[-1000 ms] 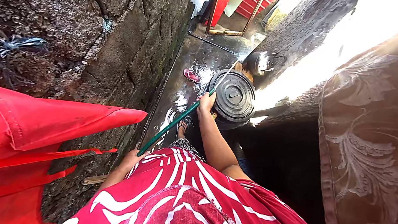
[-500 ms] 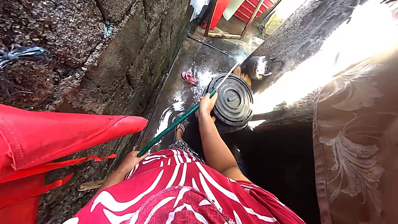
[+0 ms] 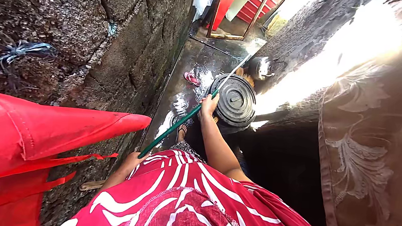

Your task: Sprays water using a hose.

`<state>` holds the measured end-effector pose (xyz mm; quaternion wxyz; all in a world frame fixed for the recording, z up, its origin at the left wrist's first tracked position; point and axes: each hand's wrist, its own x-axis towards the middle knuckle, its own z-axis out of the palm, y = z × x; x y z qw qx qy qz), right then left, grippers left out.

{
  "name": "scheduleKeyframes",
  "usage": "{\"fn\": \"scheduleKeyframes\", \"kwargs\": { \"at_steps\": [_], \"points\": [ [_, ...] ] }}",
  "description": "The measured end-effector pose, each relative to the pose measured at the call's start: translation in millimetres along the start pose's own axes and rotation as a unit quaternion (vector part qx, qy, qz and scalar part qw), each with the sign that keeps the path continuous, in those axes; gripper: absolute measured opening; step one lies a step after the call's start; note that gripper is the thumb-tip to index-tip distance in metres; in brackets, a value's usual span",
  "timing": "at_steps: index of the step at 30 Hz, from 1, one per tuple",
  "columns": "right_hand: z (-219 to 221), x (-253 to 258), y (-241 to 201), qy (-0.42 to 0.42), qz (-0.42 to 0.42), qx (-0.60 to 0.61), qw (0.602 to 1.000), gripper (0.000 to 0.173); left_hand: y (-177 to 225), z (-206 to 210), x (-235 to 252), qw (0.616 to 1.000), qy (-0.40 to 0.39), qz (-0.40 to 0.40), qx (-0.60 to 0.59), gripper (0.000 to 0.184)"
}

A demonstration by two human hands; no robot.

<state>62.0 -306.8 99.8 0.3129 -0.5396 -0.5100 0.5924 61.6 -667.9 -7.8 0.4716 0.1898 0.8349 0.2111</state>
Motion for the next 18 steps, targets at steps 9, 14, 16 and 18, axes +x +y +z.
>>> {"fn": "scheduleKeyframes", "kwargs": {
  "at_steps": [9,14,16,18],
  "points": [
    [-0.8,-8.4,-3.7,0.004,-0.035,-0.020,0.999,0.056,1.0,1.7,-1.8,1.000,0.003,-0.008,-0.002,0.048],
    [-4.5,-5.1,-2.9,-0.016,-0.037,0.010,0.999,0.053,1.1,1.7,-0.6,1.000,0.004,-0.002,0.005,0.047],
    [-6.1,-3.7,-2.1,-0.020,-0.033,0.018,0.999,0.052,1.4,2.0,0.1,1.000,0.000,-0.006,0.008,0.047],
    [-7.1,-3.0,-1.3,-0.020,-0.032,0.024,0.999,0.052,0.5,2.6,0.9,1.000,0.003,-0.004,0.012,0.047]
  ]
}}
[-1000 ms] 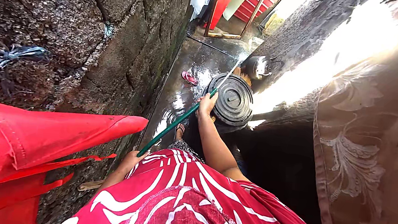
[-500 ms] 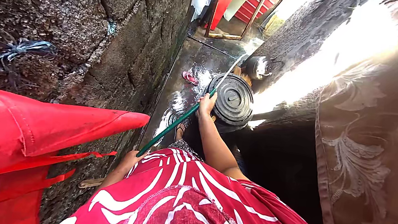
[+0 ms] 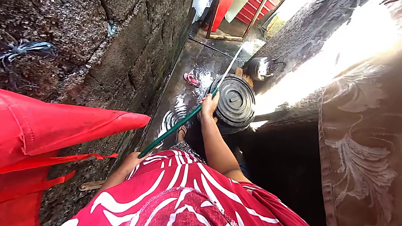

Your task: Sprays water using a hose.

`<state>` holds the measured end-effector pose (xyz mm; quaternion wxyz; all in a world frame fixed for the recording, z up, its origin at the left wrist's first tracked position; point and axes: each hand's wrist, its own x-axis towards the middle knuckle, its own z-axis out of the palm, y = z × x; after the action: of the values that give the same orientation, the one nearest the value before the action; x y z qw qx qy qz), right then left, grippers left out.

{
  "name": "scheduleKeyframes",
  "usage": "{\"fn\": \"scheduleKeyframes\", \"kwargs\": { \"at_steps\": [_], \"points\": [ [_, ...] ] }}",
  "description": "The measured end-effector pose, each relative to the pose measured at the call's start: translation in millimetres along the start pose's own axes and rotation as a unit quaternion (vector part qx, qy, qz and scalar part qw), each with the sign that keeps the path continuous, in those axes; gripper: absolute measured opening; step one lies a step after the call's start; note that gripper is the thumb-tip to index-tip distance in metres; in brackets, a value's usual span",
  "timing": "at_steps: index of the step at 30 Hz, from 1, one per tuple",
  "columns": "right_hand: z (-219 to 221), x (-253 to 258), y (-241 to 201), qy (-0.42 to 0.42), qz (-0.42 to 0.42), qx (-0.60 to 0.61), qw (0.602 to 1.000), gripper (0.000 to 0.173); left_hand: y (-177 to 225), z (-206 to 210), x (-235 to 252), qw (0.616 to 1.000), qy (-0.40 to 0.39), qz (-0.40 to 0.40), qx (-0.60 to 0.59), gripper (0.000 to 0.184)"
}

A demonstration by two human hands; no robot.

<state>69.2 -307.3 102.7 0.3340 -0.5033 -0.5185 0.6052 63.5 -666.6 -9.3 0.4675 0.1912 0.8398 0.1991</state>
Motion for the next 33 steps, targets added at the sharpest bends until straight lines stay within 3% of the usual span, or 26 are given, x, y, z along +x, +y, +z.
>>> {"fn": "scheduleKeyframes", "kwargs": {
  "at_steps": [9,33],
  "points": [
    [-3.5,2.0,2.4,0.009,0.006,0.005,1.000,0.053,-1.5,2.3,1.3,1.000,0.002,0.001,-0.003,0.045],
    [0.1,-13.6,-8.4,0.030,-0.088,-0.036,0.995,0.055,1.3,2.5,-4.7,0.999,0.022,0.009,-0.022,0.045]
  ]
}}
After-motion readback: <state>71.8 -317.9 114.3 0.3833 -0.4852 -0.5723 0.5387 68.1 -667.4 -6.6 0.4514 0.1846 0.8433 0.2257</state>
